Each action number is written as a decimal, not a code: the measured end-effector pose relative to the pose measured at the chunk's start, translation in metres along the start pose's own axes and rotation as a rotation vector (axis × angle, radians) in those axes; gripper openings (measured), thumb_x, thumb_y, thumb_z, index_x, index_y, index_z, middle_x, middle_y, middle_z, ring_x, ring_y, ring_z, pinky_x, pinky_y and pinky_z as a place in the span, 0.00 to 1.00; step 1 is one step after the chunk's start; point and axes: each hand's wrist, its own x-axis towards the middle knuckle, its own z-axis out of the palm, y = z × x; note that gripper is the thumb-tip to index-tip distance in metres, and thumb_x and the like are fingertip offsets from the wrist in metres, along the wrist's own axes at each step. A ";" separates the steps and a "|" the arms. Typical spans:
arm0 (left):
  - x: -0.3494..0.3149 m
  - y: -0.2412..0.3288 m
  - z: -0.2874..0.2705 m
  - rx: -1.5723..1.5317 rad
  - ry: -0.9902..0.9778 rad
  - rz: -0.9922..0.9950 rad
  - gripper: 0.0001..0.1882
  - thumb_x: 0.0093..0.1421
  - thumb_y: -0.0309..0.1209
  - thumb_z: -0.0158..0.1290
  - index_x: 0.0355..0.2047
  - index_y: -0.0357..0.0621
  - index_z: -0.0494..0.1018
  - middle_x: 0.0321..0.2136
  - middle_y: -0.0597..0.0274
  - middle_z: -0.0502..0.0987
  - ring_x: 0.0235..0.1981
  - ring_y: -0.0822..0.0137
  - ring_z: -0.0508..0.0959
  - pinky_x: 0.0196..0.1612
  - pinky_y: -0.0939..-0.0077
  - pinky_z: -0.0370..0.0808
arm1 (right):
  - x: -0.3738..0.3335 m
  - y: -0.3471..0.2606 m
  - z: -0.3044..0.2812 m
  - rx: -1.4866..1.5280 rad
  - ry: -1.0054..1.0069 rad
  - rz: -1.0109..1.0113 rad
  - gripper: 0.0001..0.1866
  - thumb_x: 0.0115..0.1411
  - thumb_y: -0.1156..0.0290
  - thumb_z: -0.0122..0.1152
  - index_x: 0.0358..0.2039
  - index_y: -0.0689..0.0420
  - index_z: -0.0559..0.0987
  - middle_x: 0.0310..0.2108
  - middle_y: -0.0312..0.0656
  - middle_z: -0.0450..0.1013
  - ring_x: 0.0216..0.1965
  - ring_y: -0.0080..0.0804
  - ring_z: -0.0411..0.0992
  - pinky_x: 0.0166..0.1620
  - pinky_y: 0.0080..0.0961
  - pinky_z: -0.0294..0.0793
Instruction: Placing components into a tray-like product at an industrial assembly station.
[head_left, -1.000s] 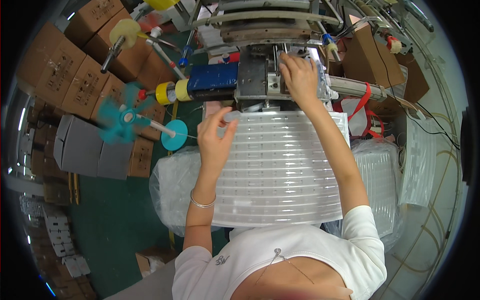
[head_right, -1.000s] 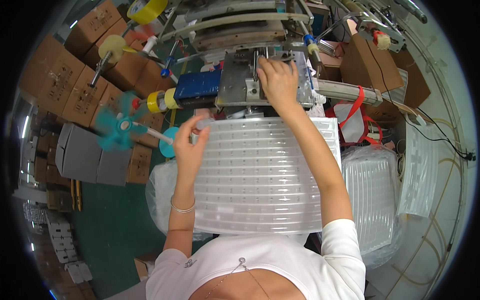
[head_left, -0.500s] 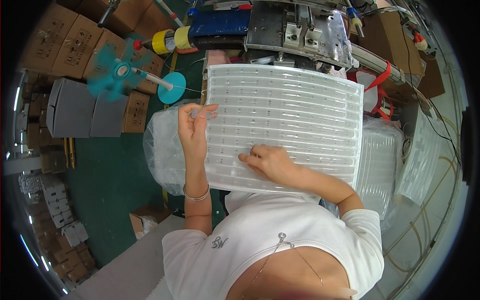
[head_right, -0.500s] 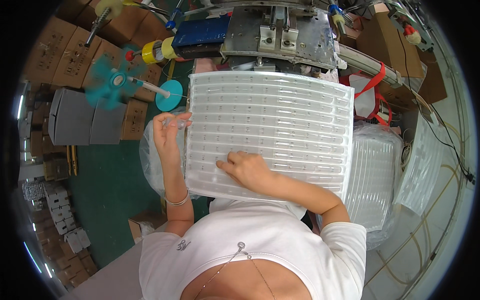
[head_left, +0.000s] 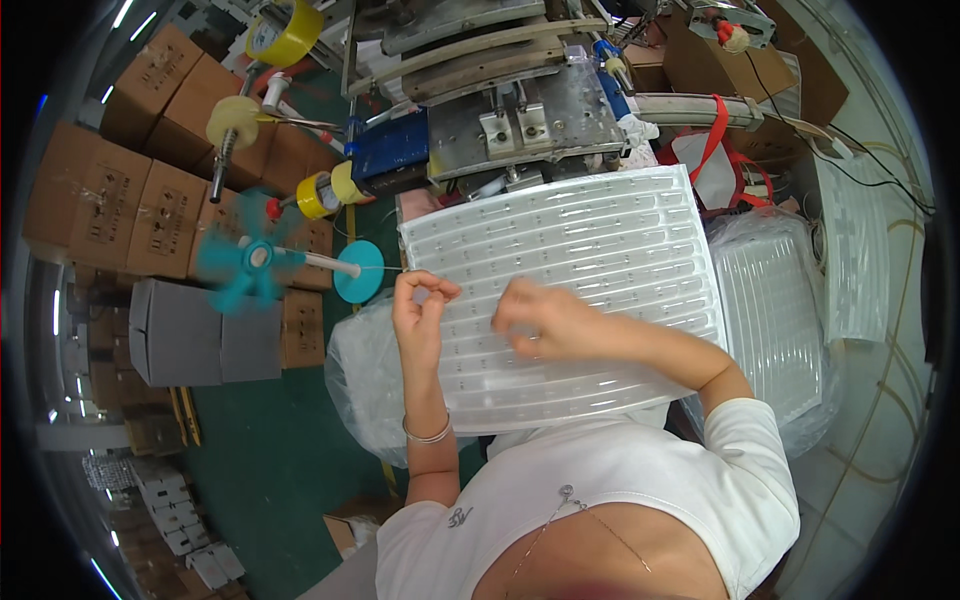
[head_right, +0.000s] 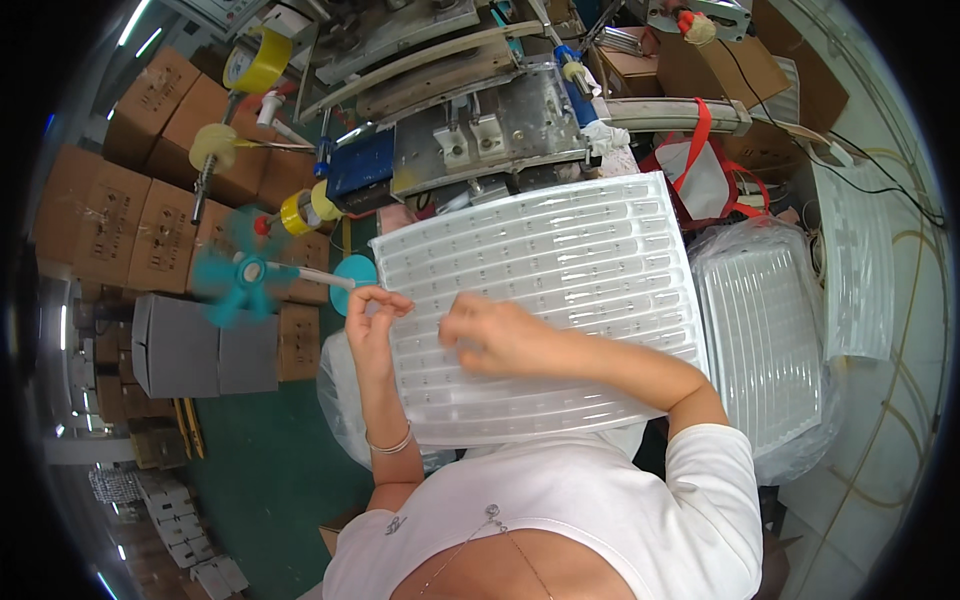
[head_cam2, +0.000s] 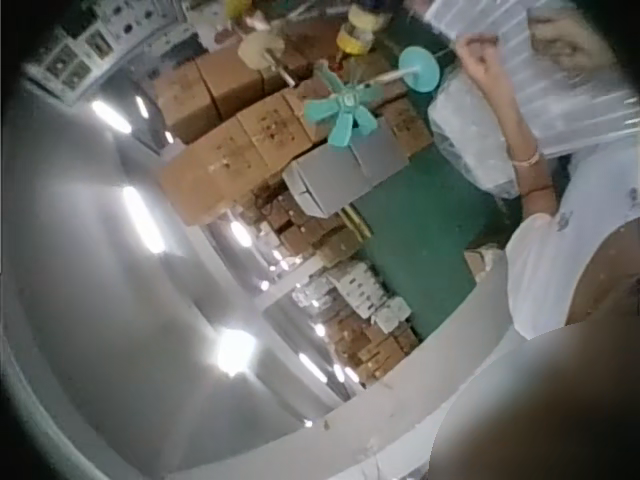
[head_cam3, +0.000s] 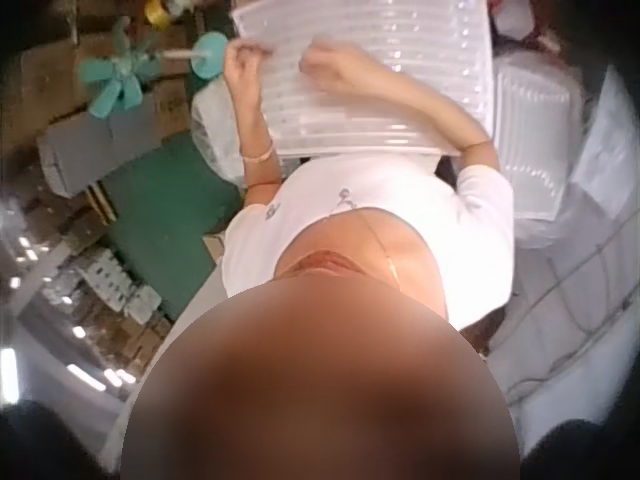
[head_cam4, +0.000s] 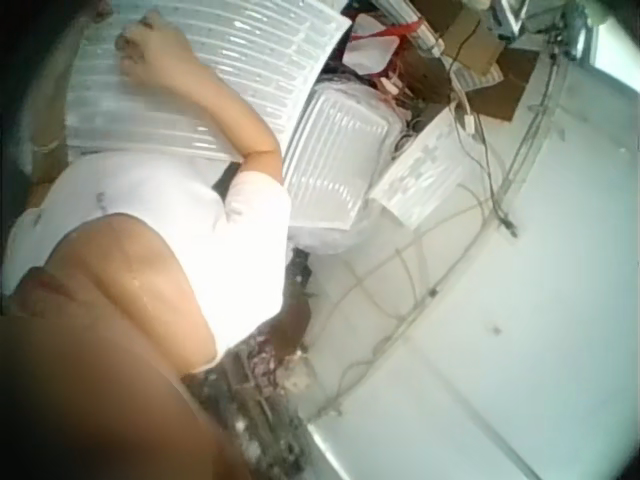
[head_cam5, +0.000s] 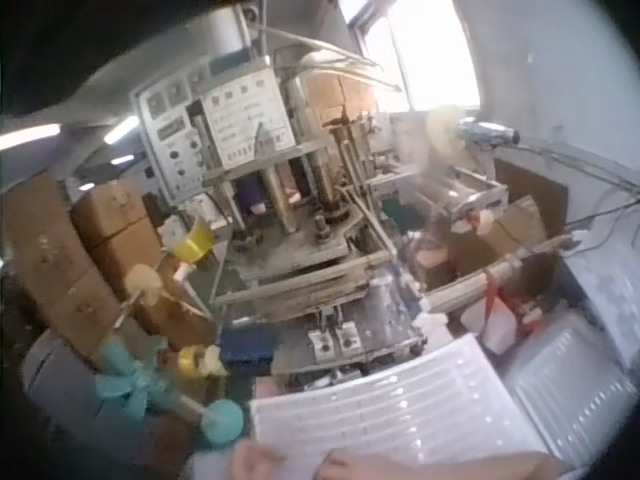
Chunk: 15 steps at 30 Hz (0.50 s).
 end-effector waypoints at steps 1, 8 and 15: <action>0.003 0.000 0.002 0.095 -0.010 0.036 0.08 0.54 0.19 0.46 0.35 0.38 0.67 0.28 0.57 0.76 0.33 0.66 0.76 0.40 0.74 0.72 | 0.010 0.004 -0.014 -0.029 0.095 0.031 0.11 0.49 0.72 0.58 0.34 0.57 0.70 0.36 0.45 0.68 0.33 0.42 0.72 0.36 0.36 0.73; 0.017 -0.001 0.032 0.708 -0.077 0.135 0.19 0.50 0.20 0.46 0.43 0.41 0.73 0.38 0.56 0.76 0.39 0.64 0.76 0.39 0.75 0.72 | 0.003 0.005 -0.063 0.209 0.394 0.308 0.08 0.58 0.71 0.57 0.33 0.59 0.68 0.38 0.40 0.72 0.34 0.22 0.72 0.31 0.18 0.72; 0.084 0.005 0.087 0.913 0.039 0.452 0.21 0.55 0.36 0.53 0.50 0.49 0.71 0.47 0.53 0.70 0.35 0.52 0.77 0.35 0.62 0.73 | -0.016 0.013 -0.102 -0.040 0.589 0.193 0.15 0.56 0.75 0.57 0.45 0.57 0.72 0.52 0.40 0.63 0.44 0.24 0.68 0.38 0.16 0.74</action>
